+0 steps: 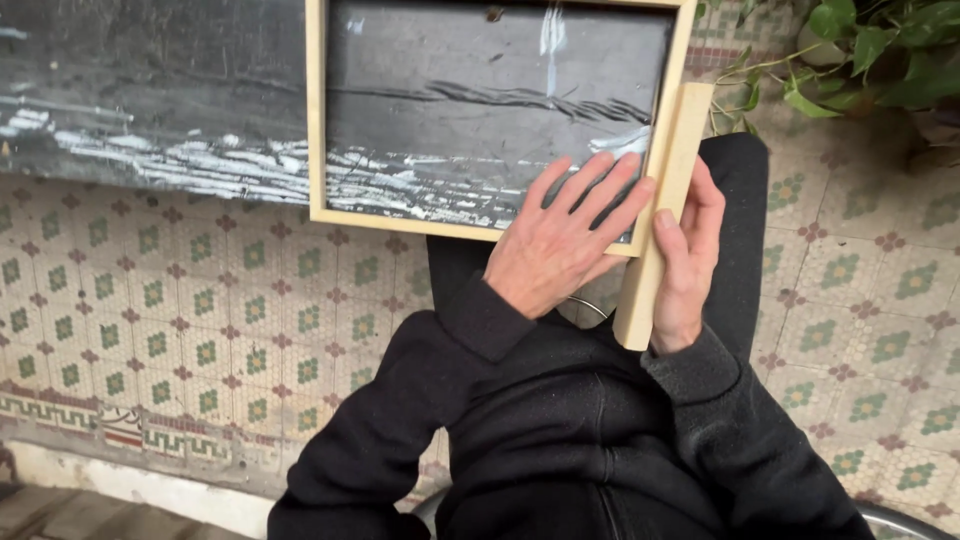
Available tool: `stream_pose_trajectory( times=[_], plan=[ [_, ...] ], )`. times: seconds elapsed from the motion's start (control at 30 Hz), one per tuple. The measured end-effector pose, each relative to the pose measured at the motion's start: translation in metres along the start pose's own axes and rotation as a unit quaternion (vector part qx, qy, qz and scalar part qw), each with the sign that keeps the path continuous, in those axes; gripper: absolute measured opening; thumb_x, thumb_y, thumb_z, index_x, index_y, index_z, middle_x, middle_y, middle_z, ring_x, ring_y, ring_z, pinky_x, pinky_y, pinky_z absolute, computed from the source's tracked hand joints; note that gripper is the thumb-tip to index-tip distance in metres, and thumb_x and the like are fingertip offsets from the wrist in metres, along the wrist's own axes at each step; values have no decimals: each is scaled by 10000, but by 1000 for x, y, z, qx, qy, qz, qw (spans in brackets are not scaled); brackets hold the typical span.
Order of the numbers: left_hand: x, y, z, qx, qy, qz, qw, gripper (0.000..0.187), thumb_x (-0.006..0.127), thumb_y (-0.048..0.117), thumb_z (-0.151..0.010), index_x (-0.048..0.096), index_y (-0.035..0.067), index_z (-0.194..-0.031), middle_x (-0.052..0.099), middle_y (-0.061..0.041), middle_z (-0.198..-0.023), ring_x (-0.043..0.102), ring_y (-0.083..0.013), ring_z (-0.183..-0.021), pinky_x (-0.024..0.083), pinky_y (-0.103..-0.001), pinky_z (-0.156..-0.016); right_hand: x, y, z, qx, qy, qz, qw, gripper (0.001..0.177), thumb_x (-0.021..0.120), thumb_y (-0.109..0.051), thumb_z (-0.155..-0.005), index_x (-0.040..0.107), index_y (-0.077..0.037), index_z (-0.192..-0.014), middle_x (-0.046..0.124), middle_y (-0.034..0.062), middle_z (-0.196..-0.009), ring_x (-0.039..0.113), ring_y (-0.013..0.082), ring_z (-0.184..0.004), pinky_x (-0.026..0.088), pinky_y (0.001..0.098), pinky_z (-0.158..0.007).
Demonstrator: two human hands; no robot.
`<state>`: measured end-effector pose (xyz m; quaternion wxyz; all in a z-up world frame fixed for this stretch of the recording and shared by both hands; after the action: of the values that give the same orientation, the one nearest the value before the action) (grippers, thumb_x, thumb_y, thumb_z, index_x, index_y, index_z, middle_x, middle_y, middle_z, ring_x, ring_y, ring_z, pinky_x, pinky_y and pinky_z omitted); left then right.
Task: Sanding the edges and surfaces of a wooden picture frame using a sanding block.
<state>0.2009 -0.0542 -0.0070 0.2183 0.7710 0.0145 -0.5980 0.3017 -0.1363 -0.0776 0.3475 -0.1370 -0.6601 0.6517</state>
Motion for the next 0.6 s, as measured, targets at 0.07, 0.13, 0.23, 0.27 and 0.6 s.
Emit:
stream_pose_trajectory(
  times=[0.07, 0.13, 0.23, 0.27, 0.6],
  plan=[
    [0, 1, -2, 6, 11, -40, 999, 714, 698, 458, -1012, 429, 125, -1584, 418, -106, -1613, 366, -272, -1525, 288, -514, -1285, 2, -1, -7, -13, -10, -6, 1000, 588, 553, -173, -1085, 320, -12, -1600, 419, 140, -1614, 413, 224, -1509, 305, 368, -1305],
    [7, 1, 1, -3, 11, 2, 1000, 746, 708, 469, -981, 419, 129, -1579, 406, -104, -1624, 361, -273, -1529, 275, -526, -1297, 2, 1, -15, -18, -16, -16, 1000, 603, 553, -169, -1073, 300, -10, -1597, 398, 151, -1627, 393, 232, -1529, 291, 372, -1311],
    [6, 0, -6, 4, -22, -10, 1000, 791, 713, 453, -919, 421, 121, -1575, 399, -96, -1628, 355, -278, -1525, 268, -538, -1278, 1, -1, -30, -14, -22, -2, 1000, 642, 544, -168, -1082, 256, -3, -1631, 343, 157, -1683, 351, 236, -1572, 271, 363, -1326],
    [8, 2, -4, 6, -30, -2, 1000, 791, 713, 453, -919, 421, 121, -1575, 399, -96, -1628, 355, -278, -1525, 268, -538, -1278, 0, -1, -37, -7, -14, 0, 1000, 642, 544, -168, -1082, 256, -3, -1631, 343, 157, -1683, 351, 236, -1572, 271, 363, -1326],
    [5, 0, -8, 7, -36, -11, 999, 821, 764, 436, -942, 407, 105, -1603, 379, -67, -1657, 357, -274, -1536, 274, -560, -1281, 11, -13, 8, 5, -64, 116, 991, 722, 463, -193, -1086, 119, 18, -1685, 136, 157, -1792, 160, 233, -1672, 156, 346, -1356]
  ],
)
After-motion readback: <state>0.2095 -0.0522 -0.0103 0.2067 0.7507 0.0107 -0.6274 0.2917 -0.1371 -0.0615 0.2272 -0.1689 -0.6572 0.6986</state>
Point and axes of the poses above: each hand's wrist, its own z-axis away from the middle knuckle, its own x-axis out of the palm, y = z × x, the point moved 10 cm from there along -z, towards the middle knuckle
